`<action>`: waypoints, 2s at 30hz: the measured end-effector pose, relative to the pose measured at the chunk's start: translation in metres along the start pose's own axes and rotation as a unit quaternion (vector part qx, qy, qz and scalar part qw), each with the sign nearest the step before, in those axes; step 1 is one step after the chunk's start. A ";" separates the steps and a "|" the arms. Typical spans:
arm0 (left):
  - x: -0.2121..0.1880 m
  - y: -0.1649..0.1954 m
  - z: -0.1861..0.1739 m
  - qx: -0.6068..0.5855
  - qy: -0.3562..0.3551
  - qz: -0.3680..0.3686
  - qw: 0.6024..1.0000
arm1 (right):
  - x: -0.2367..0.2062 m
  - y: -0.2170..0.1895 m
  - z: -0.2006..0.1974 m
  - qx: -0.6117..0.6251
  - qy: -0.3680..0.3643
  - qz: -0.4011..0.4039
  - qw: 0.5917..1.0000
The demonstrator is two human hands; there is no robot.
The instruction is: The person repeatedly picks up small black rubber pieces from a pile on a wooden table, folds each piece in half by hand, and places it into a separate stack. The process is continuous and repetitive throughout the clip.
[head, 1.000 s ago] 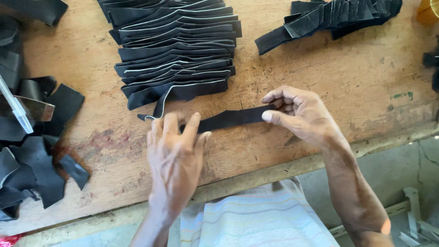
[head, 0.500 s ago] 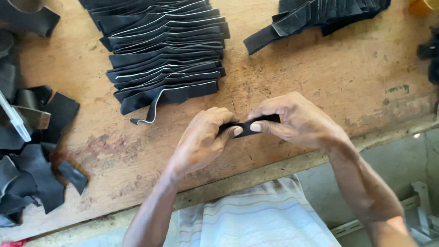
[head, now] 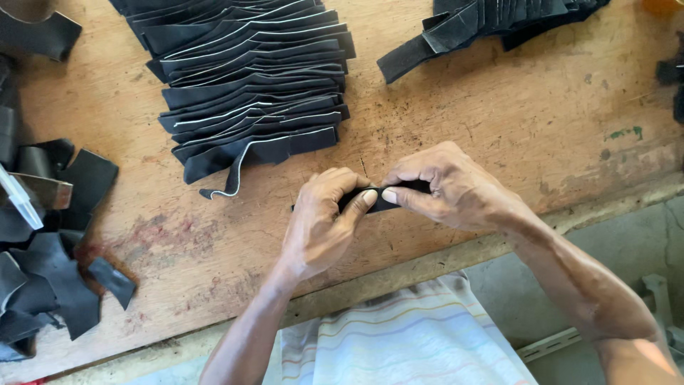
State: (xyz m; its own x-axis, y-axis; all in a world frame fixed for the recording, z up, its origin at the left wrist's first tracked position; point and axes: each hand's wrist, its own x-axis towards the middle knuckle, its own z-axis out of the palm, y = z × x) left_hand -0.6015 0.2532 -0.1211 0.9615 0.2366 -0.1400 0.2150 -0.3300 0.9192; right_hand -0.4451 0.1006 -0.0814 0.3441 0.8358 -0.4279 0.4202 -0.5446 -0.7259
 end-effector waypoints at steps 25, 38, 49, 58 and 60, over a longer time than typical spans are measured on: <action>0.008 0.014 -0.021 -0.110 -0.036 -0.088 0.989 | -0.037 0.070 0.006 0.411 0.011 -0.013 0.911; 0.009 0.016 -0.020 -0.157 -0.042 -0.087 0.983 | -0.036 0.060 -0.003 0.258 0.019 0.019 0.966; -0.012 0.014 -0.019 -0.080 -0.007 -0.009 0.997 | -0.014 -0.004 0.016 -0.068 0.071 -0.142 0.985; -0.047 -0.004 -0.105 0.276 0.256 0.032 0.926 | 0.038 -0.030 0.044 0.043 0.047 -0.232 0.971; -0.044 -0.014 -0.112 0.248 0.240 0.040 0.938 | 0.064 -0.040 0.054 0.047 0.067 -0.251 0.965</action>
State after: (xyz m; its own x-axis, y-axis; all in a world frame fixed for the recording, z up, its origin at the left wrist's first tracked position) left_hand -0.6663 0.3492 -0.0867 0.8152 0.5385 0.2134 0.3137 -0.7202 0.6188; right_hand -0.4852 0.1801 -0.1089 0.2258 0.9724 0.0590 0.4866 -0.0601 -0.8716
